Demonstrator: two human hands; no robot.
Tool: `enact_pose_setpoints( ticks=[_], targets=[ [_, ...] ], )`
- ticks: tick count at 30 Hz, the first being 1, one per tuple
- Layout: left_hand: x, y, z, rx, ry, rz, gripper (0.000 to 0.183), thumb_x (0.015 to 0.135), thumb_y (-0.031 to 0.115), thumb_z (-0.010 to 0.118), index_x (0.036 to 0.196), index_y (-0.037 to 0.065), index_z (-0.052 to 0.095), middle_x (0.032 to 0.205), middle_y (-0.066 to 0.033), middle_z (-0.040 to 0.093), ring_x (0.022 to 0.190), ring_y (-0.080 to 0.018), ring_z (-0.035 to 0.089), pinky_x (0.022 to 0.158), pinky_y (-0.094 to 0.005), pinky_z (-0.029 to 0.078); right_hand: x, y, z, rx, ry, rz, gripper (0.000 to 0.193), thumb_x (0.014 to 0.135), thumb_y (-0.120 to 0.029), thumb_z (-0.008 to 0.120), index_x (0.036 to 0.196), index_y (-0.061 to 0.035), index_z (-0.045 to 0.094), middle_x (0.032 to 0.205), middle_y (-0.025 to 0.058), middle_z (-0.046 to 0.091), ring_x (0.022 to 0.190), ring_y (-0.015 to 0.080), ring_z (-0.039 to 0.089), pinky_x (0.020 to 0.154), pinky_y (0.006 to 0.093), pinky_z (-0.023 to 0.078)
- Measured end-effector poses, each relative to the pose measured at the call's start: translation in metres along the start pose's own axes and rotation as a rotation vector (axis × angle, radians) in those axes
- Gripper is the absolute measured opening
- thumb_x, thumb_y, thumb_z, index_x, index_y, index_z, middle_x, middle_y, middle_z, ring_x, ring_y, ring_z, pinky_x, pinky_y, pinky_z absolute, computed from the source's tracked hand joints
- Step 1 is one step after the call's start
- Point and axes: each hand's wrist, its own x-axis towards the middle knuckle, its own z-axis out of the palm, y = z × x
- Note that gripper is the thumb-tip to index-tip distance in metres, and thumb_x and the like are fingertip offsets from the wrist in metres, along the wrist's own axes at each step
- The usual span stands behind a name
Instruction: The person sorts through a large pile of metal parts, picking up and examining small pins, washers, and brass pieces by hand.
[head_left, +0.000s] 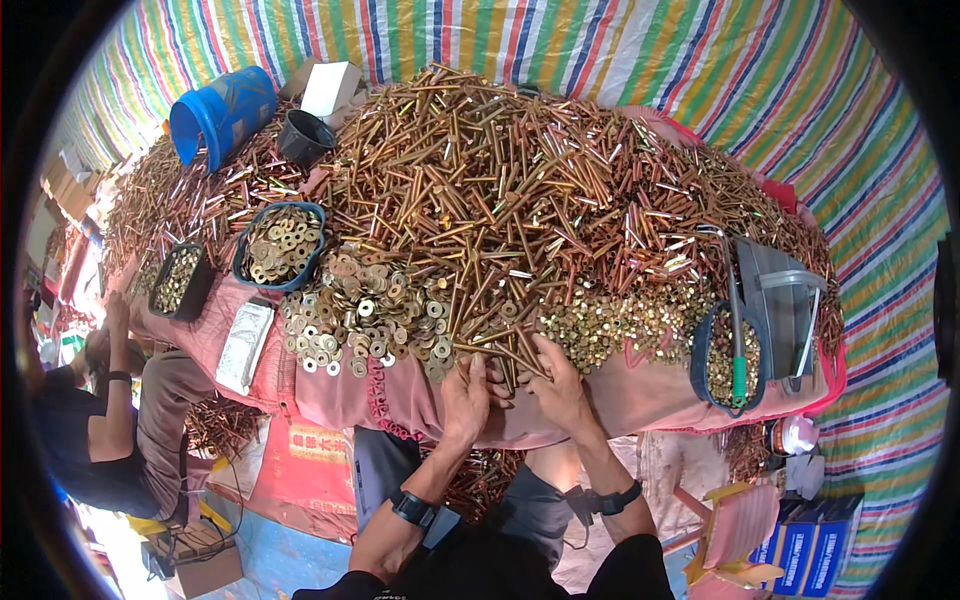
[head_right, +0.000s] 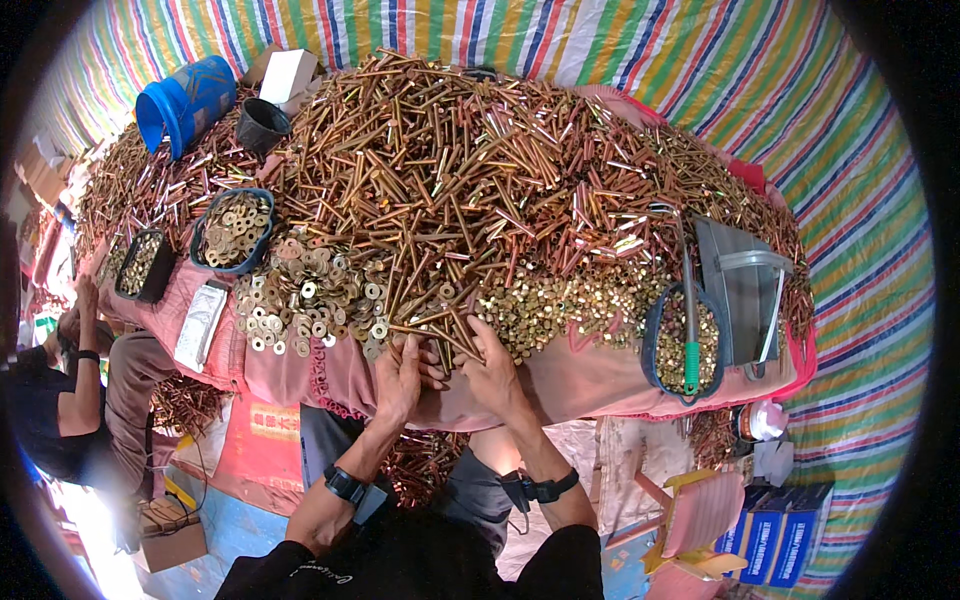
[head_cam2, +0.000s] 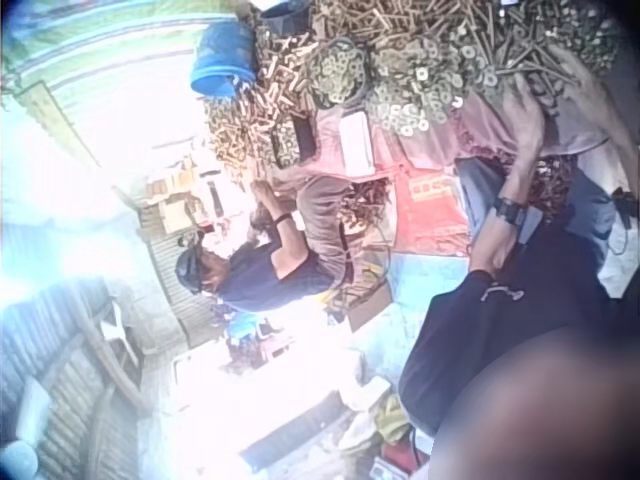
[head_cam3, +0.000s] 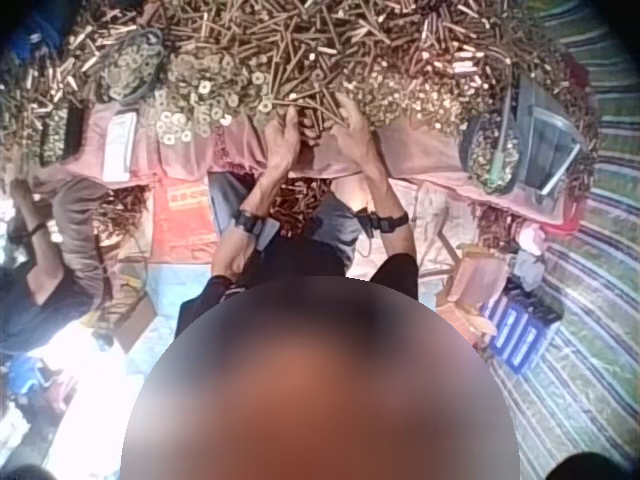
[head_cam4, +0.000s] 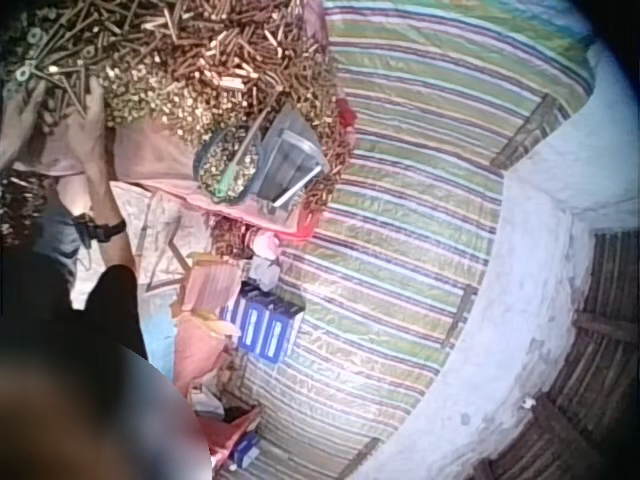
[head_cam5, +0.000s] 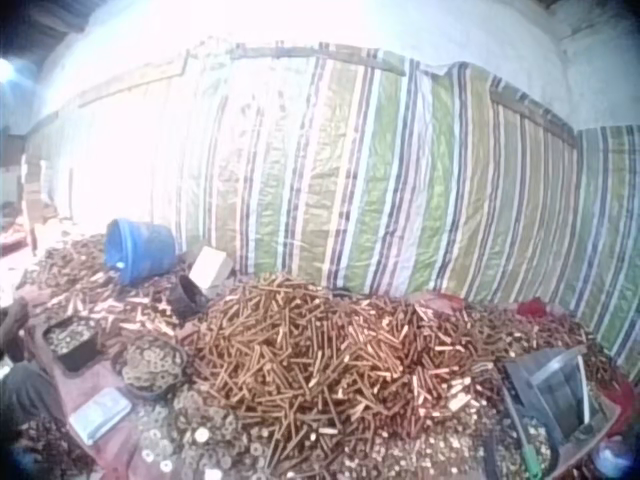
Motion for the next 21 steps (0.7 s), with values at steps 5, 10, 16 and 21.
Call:
enact_pose_setpoints(
  ticks=[5, 10, 16, 21],
  targets=[
    [0.000, 0.000, 0.000, -0.018, -0.017, 0.007, 0.040, 0.115, 0.031, 0.048, 0.123, -0.006, 0.060, 0.091, -0.0104, 0.066, 0.065, -0.0161, 0.070, 0.054, -0.0294, 0.061, 0.005, 0.010, 0.002, 0.199, 0.039, 0.043, 0.063, 0.090, 0.007, 0.053, 0.152, 0.0039, 0.047, 0.120, 0.0134, 0.070, 0.095, 0.0170, 0.067, 0.080, 0.0311, 0.057],
    [-0.001, 0.002, -0.001, -0.002, -0.024, 0.000, 0.039, 0.115, 0.031, 0.048, 0.125, -0.006, 0.059, 0.091, -0.0104, 0.066, 0.066, -0.0161, 0.070, 0.055, -0.0293, 0.062, 0.002, -0.003, 0.006, -0.096, 0.042, -0.014, 0.061, 0.093, -0.002, 0.059, 0.153, 0.0054, 0.048, 0.129, 0.0171, 0.069, 0.107, 0.0221, 0.069, 0.094, 0.0337, 0.056],
    [-0.001, 0.004, 0.000, 0.018, -0.011, 0.001, 0.040, 0.115, 0.032, 0.049, 0.120, -0.006, 0.060, 0.089, -0.0111, 0.066, 0.064, -0.0170, 0.071, 0.054, -0.0293, 0.062, -0.006, -0.027, 0.008, -0.318, 0.051, 0.015, 0.059, 0.096, -0.013, 0.066, 0.150, 0.0068, 0.051, 0.133, 0.0218, 0.070, 0.120, 0.0251, 0.068, 0.104, 0.0342, 0.052],
    [0.001, 0.007, 0.003, 0.043, 0.006, 0.032, 0.034, 0.114, 0.029, 0.053, 0.109, -0.005, 0.060, 0.082, -0.0110, 0.067, 0.058, -0.0169, 0.069, 0.048, -0.0288, 0.060, -0.004, -0.026, 0.011, -0.381, 0.093, -0.023, 0.052, 0.098, -0.011, 0.065, 0.146, 0.0061, 0.056, 0.132, 0.0237, 0.071, 0.117, 0.0258, 0.071, 0.100, 0.0353, 0.055]
  ],
)
